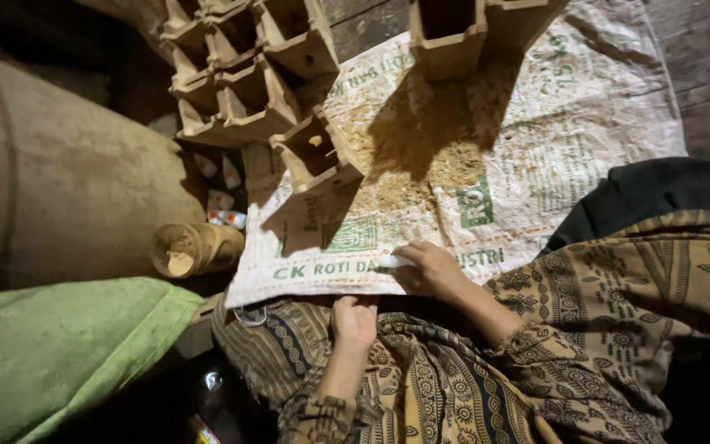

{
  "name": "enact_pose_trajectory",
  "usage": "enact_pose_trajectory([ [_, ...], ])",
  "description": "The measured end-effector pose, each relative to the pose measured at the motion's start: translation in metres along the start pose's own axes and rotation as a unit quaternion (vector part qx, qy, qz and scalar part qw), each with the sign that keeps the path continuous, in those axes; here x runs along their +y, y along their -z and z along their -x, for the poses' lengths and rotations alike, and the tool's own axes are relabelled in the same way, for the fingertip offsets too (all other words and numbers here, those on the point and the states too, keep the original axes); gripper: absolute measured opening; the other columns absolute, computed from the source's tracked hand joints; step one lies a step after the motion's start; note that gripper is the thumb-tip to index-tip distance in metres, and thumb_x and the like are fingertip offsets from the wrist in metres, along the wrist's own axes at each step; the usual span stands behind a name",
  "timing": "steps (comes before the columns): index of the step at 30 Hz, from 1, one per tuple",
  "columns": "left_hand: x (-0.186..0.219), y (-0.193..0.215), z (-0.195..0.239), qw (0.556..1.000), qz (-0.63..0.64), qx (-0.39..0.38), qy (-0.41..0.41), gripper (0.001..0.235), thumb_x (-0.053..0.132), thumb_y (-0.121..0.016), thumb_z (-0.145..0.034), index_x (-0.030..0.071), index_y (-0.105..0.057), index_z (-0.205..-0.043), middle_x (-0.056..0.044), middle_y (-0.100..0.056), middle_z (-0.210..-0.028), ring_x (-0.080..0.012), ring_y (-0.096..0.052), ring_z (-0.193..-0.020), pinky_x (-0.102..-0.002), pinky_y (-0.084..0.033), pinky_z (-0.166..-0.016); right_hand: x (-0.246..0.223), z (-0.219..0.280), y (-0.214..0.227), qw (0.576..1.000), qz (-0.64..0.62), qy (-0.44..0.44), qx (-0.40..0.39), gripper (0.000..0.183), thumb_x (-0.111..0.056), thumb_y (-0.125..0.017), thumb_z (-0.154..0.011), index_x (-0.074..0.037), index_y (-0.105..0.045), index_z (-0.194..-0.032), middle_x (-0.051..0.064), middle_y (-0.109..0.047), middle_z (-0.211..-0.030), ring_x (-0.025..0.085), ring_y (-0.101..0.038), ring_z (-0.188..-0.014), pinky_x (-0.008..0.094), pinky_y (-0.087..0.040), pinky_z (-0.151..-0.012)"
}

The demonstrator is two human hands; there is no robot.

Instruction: The person applies glue to the edges of wooden panels and joins them together to assemble several small wooden boxes. They handle the wooden parts by hand and use a small tube to apply the adhesive.

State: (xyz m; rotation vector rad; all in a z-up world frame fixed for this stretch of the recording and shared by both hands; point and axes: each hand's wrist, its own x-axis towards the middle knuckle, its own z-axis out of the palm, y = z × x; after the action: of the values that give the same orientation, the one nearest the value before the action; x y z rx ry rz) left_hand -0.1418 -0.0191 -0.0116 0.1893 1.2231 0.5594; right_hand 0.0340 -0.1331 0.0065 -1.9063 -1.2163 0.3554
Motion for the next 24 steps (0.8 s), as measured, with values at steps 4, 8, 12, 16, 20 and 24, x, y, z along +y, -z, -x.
enact_pose_trajectory([
  [4,-0.02,0.059,-0.059,0.993,-0.041,0.031,-0.108,0.039,-0.01,-0.058,-0.086,-0.003,-0.065,-0.124,-0.025,-0.068,-0.12,-0.043,-0.068,-0.109,-0.064,-0.052,-0.099,0.004,-0.005,-0.013,1.0,0.022,0.01,0.009,0.035,-0.025,-0.081,-0.077,-0.02,-0.07,-0.11,0.009,-0.067,-0.085,0.037,-0.071,-0.081,0.048,-0.059,-0.07],
  [8,-0.025,0.07,-0.068,0.946,-0.23,0.043,-0.224,0.03,-0.007,-0.07,-0.077,-0.008,-0.067,-0.107,-0.011,-0.064,-0.091,-0.0151,-0.061,-0.072,-0.037,-0.057,-0.069,0.006,-0.003,-0.016,0.997,0.067,0.033,0.0,0.036,-0.027,-0.08,-0.076,-0.022,-0.07,-0.11,0.005,-0.066,-0.085,0.032,-0.07,-0.081,0.043,-0.06,-0.069],
  [12,0.004,-0.012,0.027,0.928,-0.277,-0.034,-0.248,0.039,-0.004,-0.083,-0.078,-0.001,-0.067,-0.113,-0.009,-0.072,-0.101,-0.0135,-0.061,-0.091,-0.033,-0.056,-0.084,0.018,0.0,-0.028,0.979,0.149,0.136,0.003,0.033,-0.031,-0.073,-0.085,-0.022,-0.069,-0.116,0.004,-0.063,-0.087,0.026,-0.065,-0.076,0.037,-0.058,-0.068],
  [16,0.002,-0.016,0.002,0.922,-0.289,-0.03,-0.255,0.014,-0.002,-0.075,-0.086,0.004,-0.064,-0.092,-0.002,-0.065,-0.078,-0.0084,-0.059,-0.07,-0.022,-0.052,-0.062,0.003,-0.007,-0.015,0.967,0.192,0.17,0.007,0.035,-0.033,-0.072,-0.083,-0.021,-0.068,-0.115,0.003,-0.062,-0.085,0.025,-0.062,-0.075,0.036,-0.055,-0.066],
  [20,-0.003,-0.008,-0.015,0.93,-0.258,-0.022,-0.262,0.014,0.004,-0.079,-0.084,0.005,-0.065,-0.085,-0.001,-0.06,-0.071,-0.0075,-0.054,-0.062,-0.023,-0.052,-0.059,0.004,-0.006,-0.018,0.972,0.183,0.146,0.003,0.034,-0.034,-0.072,-0.084,-0.021,-0.067,-0.115,0.001,-0.064,-0.089,0.023,-0.062,-0.078,0.033,-0.054,-0.069],
  [24,-0.007,0.001,-0.027,0.929,-0.254,0.015,-0.269,0.023,0.009,-0.08,-0.082,0.008,-0.058,-0.075,0.004,-0.049,-0.065,-0.0041,-0.044,-0.053,-0.017,-0.036,-0.045,0.006,-0.003,-0.017,0.989,0.109,0.092,-0.023,0.028,-0.024,-0.073,-0.086,-0.021,-0.071,-0.113,0.003,-0.069,-0.09,0.025,-0.065,-0.079,0.034,-0.055,-0.073],
])
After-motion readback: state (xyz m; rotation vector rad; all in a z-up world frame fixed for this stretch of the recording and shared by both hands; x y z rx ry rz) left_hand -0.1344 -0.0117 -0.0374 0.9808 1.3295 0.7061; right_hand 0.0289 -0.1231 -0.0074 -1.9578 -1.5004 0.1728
